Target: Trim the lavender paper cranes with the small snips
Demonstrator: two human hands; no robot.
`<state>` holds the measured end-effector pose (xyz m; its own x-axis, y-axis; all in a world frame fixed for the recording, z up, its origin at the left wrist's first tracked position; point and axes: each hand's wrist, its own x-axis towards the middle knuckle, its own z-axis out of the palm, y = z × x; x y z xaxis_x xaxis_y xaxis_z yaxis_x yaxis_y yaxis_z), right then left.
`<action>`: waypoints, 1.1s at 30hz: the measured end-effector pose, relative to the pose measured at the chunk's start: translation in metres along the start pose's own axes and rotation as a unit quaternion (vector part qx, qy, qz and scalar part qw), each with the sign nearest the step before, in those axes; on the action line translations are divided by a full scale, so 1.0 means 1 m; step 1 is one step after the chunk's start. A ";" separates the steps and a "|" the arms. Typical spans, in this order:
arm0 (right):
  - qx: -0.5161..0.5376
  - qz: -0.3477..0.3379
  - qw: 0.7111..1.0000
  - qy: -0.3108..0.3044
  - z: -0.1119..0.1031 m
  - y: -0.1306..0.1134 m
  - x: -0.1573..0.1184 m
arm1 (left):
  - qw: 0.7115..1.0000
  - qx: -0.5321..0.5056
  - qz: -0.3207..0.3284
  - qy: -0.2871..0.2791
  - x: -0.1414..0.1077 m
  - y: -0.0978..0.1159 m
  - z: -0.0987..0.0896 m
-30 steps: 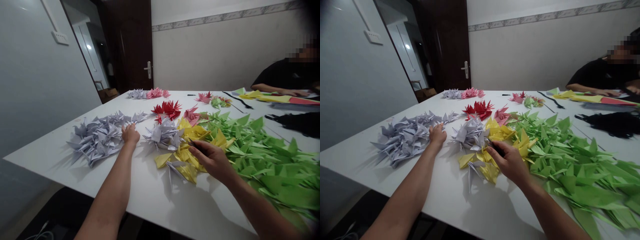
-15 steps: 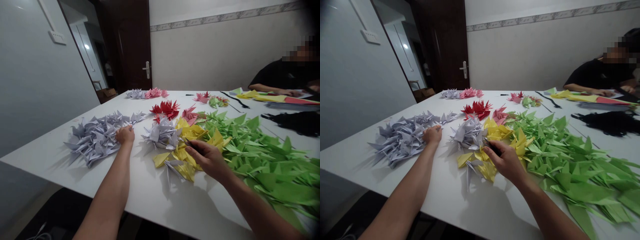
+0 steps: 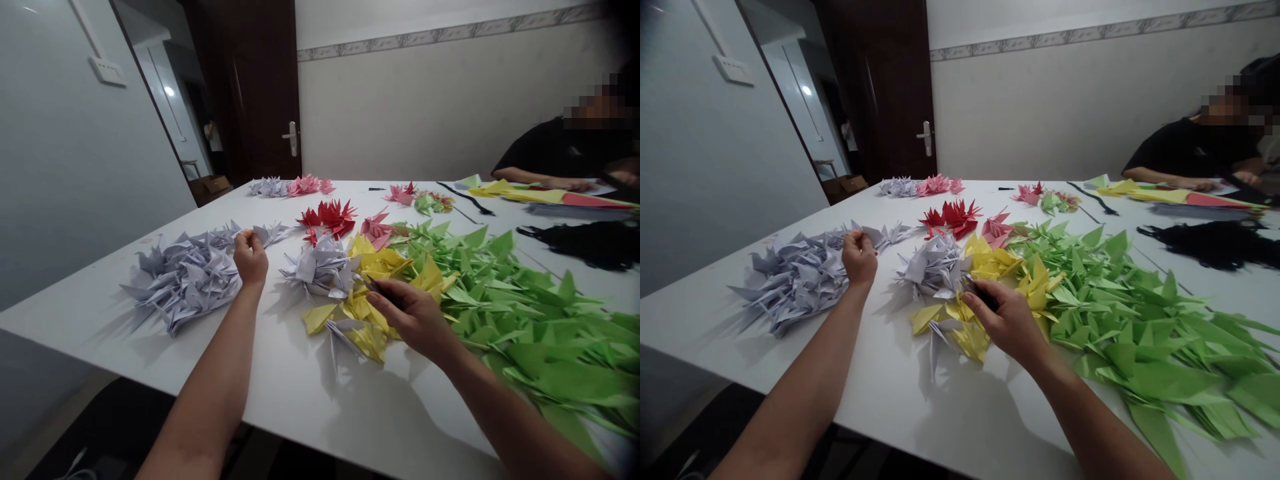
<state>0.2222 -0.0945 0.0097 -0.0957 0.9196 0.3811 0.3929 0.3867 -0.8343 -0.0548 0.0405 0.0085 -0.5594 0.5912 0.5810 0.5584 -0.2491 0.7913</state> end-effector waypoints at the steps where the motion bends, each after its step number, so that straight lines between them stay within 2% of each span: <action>1: -0.001 0.001 1.000 -0.001 0.000 0.000 0.000 | 0.996 -0.085 -0.029 0.009 -0.002 0.005 0.001; 3: -0.004 0.001 1.000 -0.004 0.000 0.000 -0.001 | 0.969 -0.229 -0.088 0.005 -0.008 0.018 0.004; 5: -0.007 -0.001 1.000 -0.006 0.000 0.000 -0.001 | 0.939 -0.324 -0.113 -0.031 -0.019 0.033 0.006; 9: -0.003 -0.011 1.000 0.001 0.001 -0.001 -0.001 | 0.903 -0.395 -0.054 -0.163 -0.049 0.056 0.007; 13: 0.004 -0.017 1.000 0.002 0.001 0.000 0.000 | 0.898 -0.369 0.088 -0.223 -0.072 0.063 0.006; 16: 0.009 -0.021 1.000 0.006 0.000 0.000 0.000 | 0.896 -0.311 0.205 -0.240 -0.082 0.066 0.002; 20: 0.016 -0.024 1.000 0.004 0.000 0.001 0.001 | 0.892 -0.232 0.306 -0.241 -0.090 0.071 -0.004; 23: 0.018 -0.030 0.999 0.007 0.000 0.002 0.001 | 0.881 -0.222 0.336 -0.247 -0.092 0.073 -0.004; 28: -0.002 -0.041 0.999 0.018 0.000 0.004 0.002 | 0.865 -0.234 0.352 -0.272 -0.094 0.072 -0.003; 33: -0.020 -0.034 0.999 0.029 -0.002 0.006 0.004 | 0.856 -0.233 0.373 -0.271 -0.097 0.075 -0.004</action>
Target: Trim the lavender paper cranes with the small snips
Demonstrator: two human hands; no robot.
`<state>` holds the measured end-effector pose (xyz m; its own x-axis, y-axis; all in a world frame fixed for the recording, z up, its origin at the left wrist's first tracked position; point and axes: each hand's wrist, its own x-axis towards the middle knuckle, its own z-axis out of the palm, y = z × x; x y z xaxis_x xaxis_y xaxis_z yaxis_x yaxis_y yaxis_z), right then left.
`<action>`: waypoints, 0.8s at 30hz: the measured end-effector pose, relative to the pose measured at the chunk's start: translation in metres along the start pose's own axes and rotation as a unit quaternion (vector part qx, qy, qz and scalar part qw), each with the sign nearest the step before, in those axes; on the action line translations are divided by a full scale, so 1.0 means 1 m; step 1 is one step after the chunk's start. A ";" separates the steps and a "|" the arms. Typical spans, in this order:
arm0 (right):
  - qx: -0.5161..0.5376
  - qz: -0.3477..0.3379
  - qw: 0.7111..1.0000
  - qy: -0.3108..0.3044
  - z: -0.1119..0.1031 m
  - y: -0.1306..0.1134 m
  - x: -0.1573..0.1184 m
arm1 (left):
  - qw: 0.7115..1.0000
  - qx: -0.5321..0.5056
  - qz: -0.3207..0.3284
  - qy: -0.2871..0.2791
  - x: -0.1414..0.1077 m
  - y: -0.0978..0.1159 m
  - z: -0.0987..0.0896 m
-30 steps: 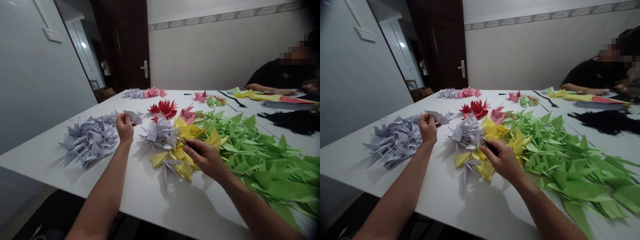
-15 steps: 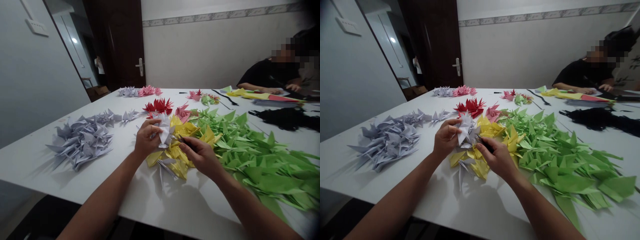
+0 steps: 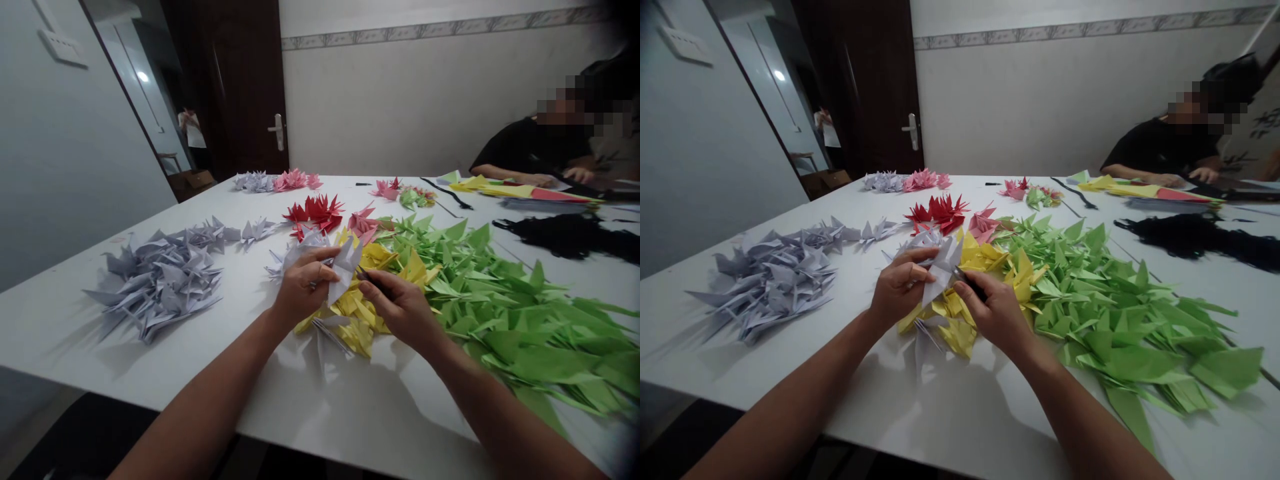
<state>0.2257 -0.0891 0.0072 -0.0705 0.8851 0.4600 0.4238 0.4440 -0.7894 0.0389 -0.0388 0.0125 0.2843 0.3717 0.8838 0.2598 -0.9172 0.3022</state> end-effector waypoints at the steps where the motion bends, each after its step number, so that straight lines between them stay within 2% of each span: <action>1: -0.001 0.002 1.000 0.002 0.000 0.000 0.000 | 1.000 0.001 0.003 -0.003 0.000 0.001 0.000; 9: -0.017 -0.012 1.000 0.006 0.000 0.000 0.000 | 0.999 -0.032 -0.027 -0.007 -0.003 0.004 0.004; 15: -0.038 -0.025 0.999 0.012 -0.001 -0.004 0.000 | 0.986 -0.119 -0.117 -0.003 -0.008 0.004 0.012; 19: -0.099 -0.065 0.993 0.028 -0.001 -0.004 0.000 | 0.996 -0.039 -0.078 -0.025 -0.006 0.004 0.010; 24: -0.163 -0.110 0.980 0.037 -0.001 -0.001 -0.001 | 1.000 0.009 -0.022 -0.018 -0.003 0.004 0.009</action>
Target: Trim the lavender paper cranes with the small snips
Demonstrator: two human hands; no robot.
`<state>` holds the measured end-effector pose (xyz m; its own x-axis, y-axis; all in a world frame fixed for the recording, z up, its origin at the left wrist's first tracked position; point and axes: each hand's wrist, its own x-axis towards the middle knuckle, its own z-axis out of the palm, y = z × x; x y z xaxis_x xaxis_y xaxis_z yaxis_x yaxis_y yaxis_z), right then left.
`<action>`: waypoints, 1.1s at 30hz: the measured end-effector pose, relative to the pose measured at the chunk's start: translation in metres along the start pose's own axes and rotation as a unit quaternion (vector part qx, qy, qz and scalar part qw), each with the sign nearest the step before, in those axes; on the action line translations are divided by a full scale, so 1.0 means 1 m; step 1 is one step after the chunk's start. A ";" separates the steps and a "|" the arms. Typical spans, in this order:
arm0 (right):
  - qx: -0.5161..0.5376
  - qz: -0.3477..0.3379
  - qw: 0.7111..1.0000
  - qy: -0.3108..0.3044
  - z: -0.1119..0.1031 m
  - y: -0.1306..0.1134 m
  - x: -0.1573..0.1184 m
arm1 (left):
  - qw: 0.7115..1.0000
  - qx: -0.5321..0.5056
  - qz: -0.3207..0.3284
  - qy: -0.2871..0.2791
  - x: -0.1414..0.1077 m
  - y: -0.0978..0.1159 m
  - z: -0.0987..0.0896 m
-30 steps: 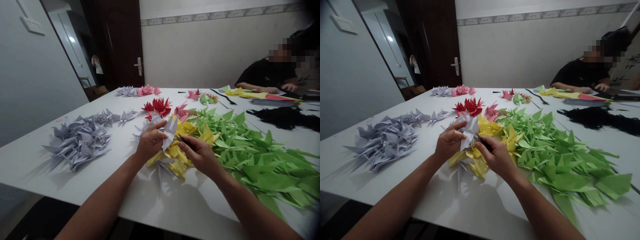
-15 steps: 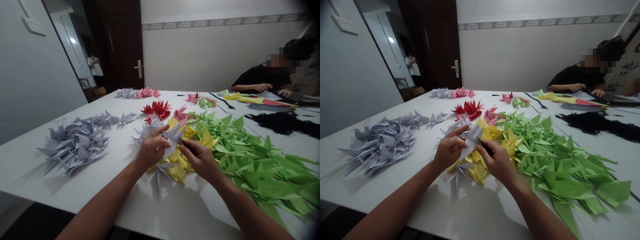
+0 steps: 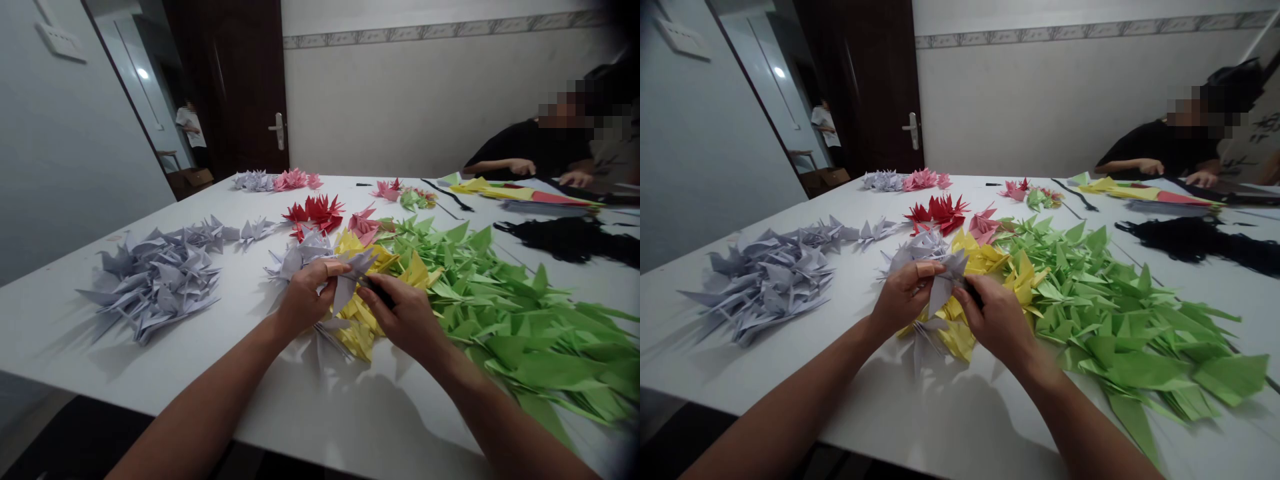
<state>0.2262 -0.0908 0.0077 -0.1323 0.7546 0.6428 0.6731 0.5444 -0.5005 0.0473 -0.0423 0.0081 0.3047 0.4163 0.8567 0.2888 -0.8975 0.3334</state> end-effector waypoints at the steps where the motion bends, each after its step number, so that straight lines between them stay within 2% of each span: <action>1: -0.008 -0.003 1.000 -0.001 0.000 0.000 0.000 | 1.000 0.003 0.004 0.000 0.000 0.000 0.000; 10: -0.030 -0.037 0.999 0.003 0.001 0.003 0.000 | 1.000 -0.015 0.001 -0.012 -0.001 0.002 0.002; 25: -0.052 -0.042 0.998 -0.005 0.000 0.003 0.002 | 0.998 -0.026 -0.036 -0.038 -0.003 -0.001 0.003; 33: -0.045 -0.035 0.998 -0.007 -0.001 0.004 0.001 | 0.996 -0.055 -0.059 -0.032 -0.002 0.001 0.002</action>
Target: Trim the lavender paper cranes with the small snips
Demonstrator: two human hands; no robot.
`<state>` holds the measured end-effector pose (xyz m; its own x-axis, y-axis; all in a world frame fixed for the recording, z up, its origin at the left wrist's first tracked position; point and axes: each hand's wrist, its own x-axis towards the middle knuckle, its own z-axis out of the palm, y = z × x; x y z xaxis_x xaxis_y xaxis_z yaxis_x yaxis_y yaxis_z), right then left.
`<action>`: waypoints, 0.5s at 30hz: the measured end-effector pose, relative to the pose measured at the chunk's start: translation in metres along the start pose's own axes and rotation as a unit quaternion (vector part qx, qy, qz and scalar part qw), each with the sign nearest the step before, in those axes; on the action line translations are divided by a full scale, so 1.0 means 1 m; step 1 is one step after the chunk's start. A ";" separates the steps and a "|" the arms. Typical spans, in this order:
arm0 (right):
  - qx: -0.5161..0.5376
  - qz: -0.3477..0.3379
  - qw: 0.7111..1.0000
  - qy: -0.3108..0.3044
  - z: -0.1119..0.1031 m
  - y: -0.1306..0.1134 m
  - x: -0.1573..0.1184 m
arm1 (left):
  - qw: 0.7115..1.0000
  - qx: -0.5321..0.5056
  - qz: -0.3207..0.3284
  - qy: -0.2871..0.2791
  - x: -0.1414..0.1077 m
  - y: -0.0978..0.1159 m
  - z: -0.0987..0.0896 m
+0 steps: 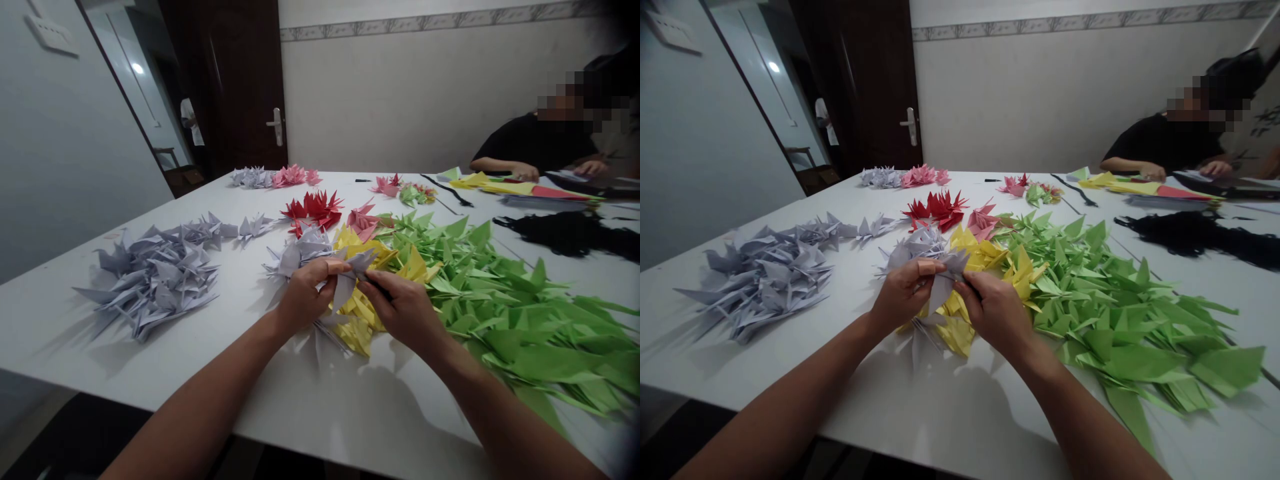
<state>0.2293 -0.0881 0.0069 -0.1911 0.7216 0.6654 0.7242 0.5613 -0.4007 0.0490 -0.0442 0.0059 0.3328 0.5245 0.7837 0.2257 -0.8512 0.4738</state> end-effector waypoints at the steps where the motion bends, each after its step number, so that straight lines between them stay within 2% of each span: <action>1: 0.002 -0.001 1.000 0.003 0.000 0.000 0.000 | 1.000 -0.015 -0.015 0.000 0.000 0.001 0.000; 4: 0.015 -0.008 1.000 0.022 0.000 -0.001 0.000 | 0.992 -0.079 -0.101 0.019 0.000 0.003 0.001; 6: 0.027 -0.004 0.999 0.039 -0.001 -0.002 0.000 | 0.972 -0.141 -0.185 0.044 0.001 0.003 0.002; 8: 0.041 0.006 0.998 0.052 -0.002 -0.003 0.001 | 0.939 -0.213 -0.256 0.081 0.003 0.003 0.004; 10: 0.056 0.018 0.997 0.053 -0.004 -0.005 0.001 | 0.906 -0.276 -0.299 0.120 0.006 0.004 0.005; 15: 0.102 0.041 0.994 -0.003 -0.003 -0.011 0.000 | 0.811 -0.395 -0.396 0.171 0.012 0.009 0.005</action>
<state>0.2234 -0.0951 0.0133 -0.1414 0.7698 0.6224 0.5884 0.5710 -0.5725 0.0599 -0.0461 0.0173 0.0656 0.9919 0.1087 -0.4576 -0.0669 0.8866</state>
